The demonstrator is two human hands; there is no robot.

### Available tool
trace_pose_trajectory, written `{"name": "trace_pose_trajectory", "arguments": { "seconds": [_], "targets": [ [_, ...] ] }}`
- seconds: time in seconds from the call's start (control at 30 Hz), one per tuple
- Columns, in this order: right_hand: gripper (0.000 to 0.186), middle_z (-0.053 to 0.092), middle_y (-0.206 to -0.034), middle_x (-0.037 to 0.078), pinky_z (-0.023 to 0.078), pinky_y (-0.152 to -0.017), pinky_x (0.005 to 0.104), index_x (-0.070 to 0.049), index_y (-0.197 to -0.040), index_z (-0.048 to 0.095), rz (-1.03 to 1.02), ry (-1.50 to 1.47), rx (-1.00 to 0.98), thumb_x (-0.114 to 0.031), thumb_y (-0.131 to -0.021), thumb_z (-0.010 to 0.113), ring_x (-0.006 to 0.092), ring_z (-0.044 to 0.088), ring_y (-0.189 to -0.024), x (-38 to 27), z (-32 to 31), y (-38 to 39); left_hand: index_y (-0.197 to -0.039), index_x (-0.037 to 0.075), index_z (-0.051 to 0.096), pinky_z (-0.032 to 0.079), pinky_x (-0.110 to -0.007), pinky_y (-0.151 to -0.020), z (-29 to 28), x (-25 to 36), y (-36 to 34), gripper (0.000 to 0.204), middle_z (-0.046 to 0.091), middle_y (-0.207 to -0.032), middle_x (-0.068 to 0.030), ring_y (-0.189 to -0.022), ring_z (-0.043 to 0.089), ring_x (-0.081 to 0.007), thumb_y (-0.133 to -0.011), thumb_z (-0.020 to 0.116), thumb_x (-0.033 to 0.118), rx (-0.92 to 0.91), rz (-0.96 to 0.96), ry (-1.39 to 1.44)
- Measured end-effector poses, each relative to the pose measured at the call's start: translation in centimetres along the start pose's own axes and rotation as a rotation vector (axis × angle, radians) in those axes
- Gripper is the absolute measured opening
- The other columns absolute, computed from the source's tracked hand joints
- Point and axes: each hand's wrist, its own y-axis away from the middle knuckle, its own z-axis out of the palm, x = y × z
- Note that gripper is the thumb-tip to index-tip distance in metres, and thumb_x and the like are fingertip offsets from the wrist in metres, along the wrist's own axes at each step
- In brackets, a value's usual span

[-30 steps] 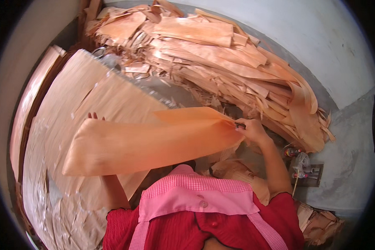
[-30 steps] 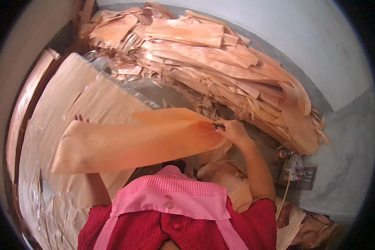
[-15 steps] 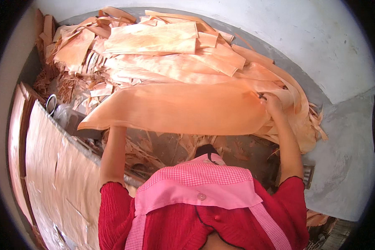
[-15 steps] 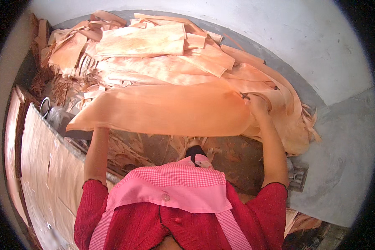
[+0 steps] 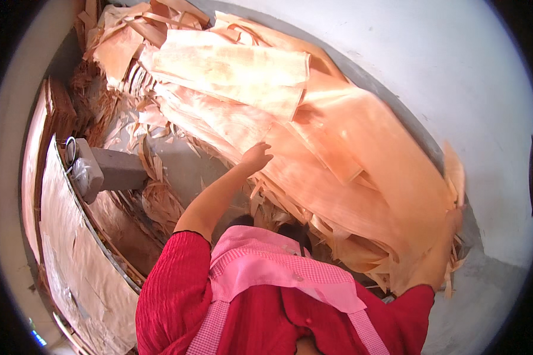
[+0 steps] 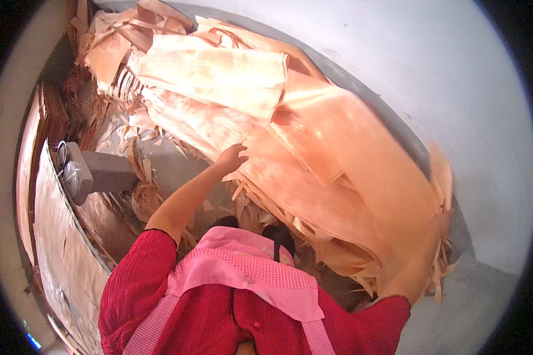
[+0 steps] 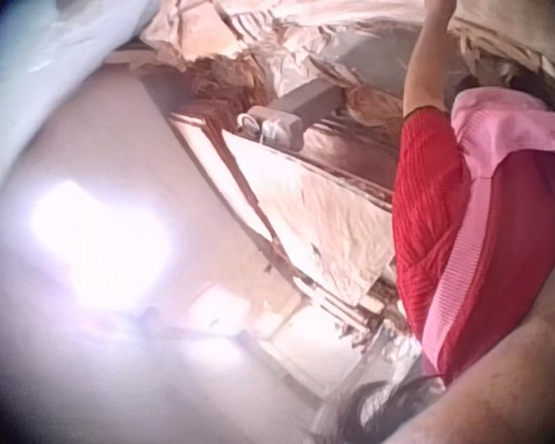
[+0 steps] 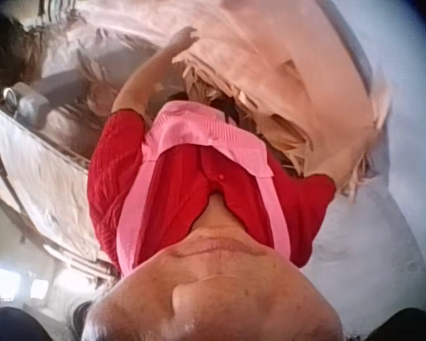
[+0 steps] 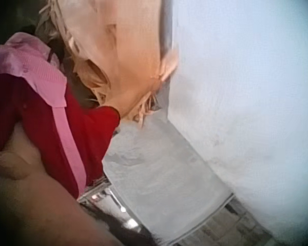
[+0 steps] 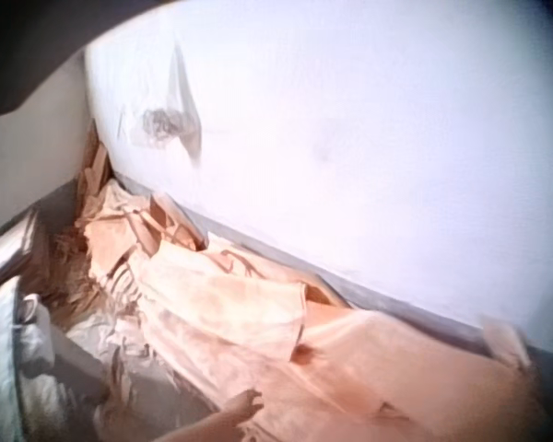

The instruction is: The person lays a thin sheet of wood over a stack, cuts sections with a utility knife, and applies tape to the surface. They use a long stick to flip and align the large sheets of wood veneer.

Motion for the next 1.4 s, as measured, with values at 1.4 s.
{"name": "trace_pose_trajectory", "arguments": {
  "seconds": [1.4],
  "targets": [
    [0.013, 0.044, -0.062, -0.006, 0.026, -0.043, 0.0195, -0.014, -0.081, 0.052, -0.722, -1.427, -2.069, -0.023, -0.08, 0.061, 0.0058, 0.032, -0.044, -49.4, -0.5, 61.1, -0.099, -0.001, 0.046, 0.049, -0.028, -0.064, -10.4, -4.9, 97.0, 0.029, 0.053, -0.096, -0.0095, -0.079, 0.056, -0.0176, -0.073, 0.059, -0.004, 2.885, -0.316, -0.015]
  ]
}}
